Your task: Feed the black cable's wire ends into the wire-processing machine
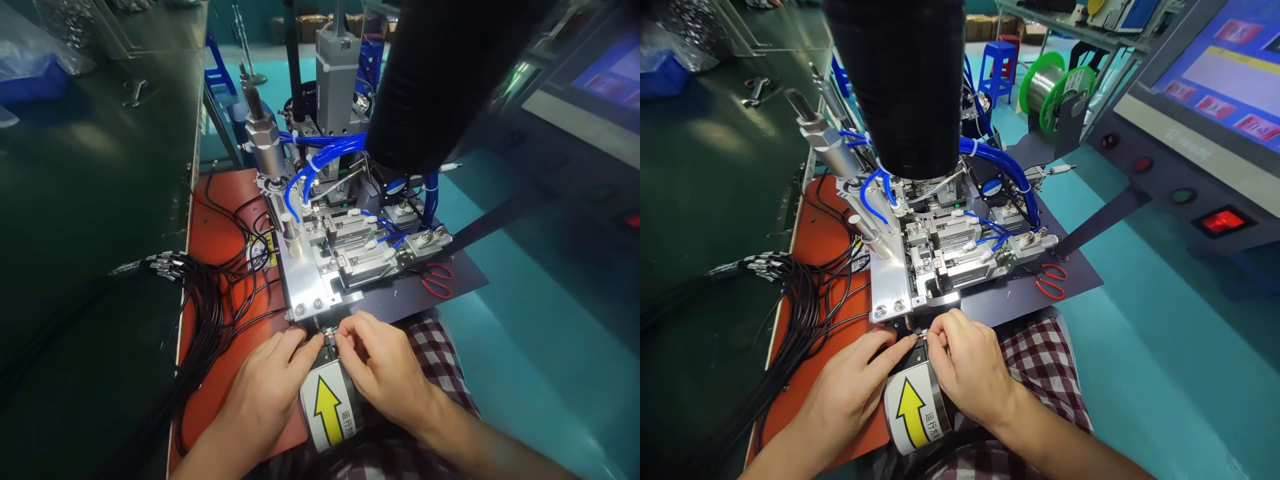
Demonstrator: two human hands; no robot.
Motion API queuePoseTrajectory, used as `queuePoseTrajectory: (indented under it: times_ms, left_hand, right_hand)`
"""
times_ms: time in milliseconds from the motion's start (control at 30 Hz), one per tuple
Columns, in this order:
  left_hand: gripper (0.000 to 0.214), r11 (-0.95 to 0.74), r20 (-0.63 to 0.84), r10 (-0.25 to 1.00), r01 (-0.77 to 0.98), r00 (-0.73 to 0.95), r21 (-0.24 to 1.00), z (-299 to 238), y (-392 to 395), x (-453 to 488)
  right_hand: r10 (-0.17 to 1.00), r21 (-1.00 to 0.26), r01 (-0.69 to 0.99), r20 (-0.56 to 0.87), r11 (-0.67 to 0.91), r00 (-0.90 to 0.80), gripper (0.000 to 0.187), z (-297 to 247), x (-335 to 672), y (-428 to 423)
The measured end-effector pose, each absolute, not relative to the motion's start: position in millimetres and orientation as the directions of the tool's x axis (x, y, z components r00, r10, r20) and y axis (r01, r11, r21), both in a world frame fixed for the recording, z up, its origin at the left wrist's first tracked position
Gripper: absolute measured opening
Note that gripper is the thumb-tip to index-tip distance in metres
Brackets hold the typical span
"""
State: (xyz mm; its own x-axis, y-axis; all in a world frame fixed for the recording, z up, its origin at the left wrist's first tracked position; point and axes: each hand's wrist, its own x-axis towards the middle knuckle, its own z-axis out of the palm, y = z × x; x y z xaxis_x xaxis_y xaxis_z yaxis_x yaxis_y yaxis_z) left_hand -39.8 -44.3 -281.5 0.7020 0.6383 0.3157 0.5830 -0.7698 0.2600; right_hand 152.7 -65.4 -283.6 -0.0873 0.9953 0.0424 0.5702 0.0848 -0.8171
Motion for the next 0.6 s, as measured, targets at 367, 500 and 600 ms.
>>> queuePoseTrajectory:
  times_ms: [367, 500, 600]
  left_hand:
    - [0.034, -0.734, 0.228, 0.679, 0.642, 0.698, 0.221, -281.0, -50.9, -38.7]
    - [0.048, -0.635, 0.034, 0.764, 0.741, 0.644, 0.22, -277.8, -63.8, -36.5]
    - [0.049, -0.582, 0.004, 0.789, 0.745, 0.615, 0.326, -277.3, -65.0, -35.2]
  right_hand:
    - [0.864, -0.83, -0.243, -0.472, -0.502, -0.174, 0.035, -313.2, 152.4, -59.1]
    - [0.877, -0.837, -0.264, -0.455, -0.48, -0.152, 0.04, -309.8, 149.1, -56.0]
    - [0.884, -0.843, -0.266, -0.444, -0.468, -0.148, 0.038, -311.4, 145.9, -54.5]
